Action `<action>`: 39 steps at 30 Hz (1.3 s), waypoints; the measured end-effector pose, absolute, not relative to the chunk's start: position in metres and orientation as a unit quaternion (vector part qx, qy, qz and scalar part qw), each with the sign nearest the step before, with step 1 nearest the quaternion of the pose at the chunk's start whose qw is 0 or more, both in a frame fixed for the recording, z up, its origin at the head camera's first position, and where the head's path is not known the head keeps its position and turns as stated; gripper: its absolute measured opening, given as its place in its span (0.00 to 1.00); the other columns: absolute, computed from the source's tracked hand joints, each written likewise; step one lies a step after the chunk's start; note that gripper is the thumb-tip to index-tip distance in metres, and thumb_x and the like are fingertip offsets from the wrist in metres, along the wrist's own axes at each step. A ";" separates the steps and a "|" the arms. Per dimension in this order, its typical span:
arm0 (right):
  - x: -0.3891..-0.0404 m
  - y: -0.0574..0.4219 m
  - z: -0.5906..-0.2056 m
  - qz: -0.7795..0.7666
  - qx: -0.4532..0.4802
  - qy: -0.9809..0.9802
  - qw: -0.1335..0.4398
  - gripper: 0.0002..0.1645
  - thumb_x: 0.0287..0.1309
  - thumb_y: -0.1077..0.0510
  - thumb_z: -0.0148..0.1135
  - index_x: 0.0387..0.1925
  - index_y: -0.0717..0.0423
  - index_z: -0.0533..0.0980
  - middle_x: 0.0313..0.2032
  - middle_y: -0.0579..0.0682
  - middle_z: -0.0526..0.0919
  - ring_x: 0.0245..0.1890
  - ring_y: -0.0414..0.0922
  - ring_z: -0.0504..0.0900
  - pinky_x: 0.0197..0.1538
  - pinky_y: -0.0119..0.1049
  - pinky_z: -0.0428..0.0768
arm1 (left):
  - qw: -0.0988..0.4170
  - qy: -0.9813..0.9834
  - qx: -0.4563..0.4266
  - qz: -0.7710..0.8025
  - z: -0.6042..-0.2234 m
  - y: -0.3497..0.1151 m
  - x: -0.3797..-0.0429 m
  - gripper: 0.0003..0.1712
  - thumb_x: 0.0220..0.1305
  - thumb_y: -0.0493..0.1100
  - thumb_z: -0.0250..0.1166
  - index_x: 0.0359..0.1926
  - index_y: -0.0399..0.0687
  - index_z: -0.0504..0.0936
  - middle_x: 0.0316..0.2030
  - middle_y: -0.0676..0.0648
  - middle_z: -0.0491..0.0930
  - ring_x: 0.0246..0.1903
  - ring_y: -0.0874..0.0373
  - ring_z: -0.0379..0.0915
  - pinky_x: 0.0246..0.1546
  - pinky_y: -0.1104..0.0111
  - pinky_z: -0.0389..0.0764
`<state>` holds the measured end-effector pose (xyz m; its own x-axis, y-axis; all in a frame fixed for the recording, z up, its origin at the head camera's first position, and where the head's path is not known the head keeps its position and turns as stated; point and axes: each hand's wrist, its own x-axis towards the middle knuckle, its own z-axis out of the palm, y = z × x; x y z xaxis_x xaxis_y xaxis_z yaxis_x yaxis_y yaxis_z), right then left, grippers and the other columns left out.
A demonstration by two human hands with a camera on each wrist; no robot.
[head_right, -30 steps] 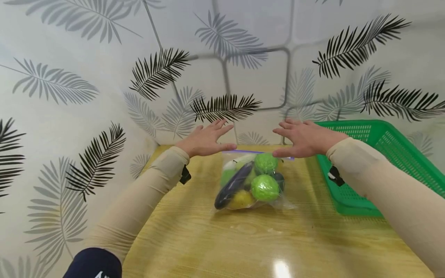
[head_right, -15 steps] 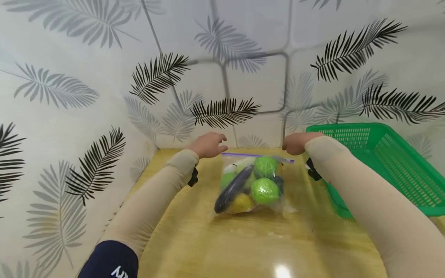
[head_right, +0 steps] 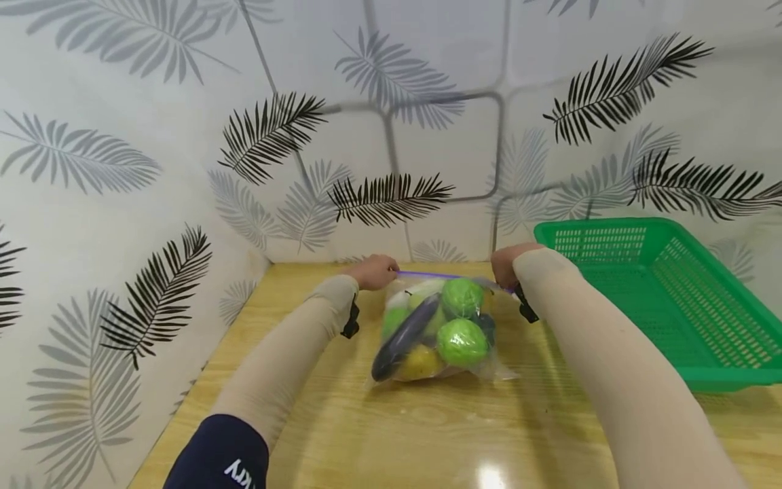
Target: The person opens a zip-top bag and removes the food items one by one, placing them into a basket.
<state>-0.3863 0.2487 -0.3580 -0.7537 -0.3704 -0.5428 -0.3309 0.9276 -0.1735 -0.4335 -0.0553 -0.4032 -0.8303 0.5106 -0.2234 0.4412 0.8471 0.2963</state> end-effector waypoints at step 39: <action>-0.240 0.277 -0.278 -0.146 -0.261 0.954 -0.034 0.14 0.76 0.58 0.51 0.55 0.59 0.77 0.33 0.43 0.82 0.29 0.37 0.75 0.34 0.38 0.76 | -0.106 0.909 0.319 0.246 -0.291 -0.111 -0.315 0.05 0.71 0.42 0.65 0.41 0.47 0.85 0.39 0.50 0.84 0.40 0.57 0.79 0.45 0.63 0.80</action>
<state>-0.2396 0.2768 -0.2781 -0.8615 -0.4880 0.1404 -0.5076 0.8211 -0.2608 -0.3148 -0.1107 -0.2912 -0.7736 0.5283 0.3499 0.6327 0.6748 0.3800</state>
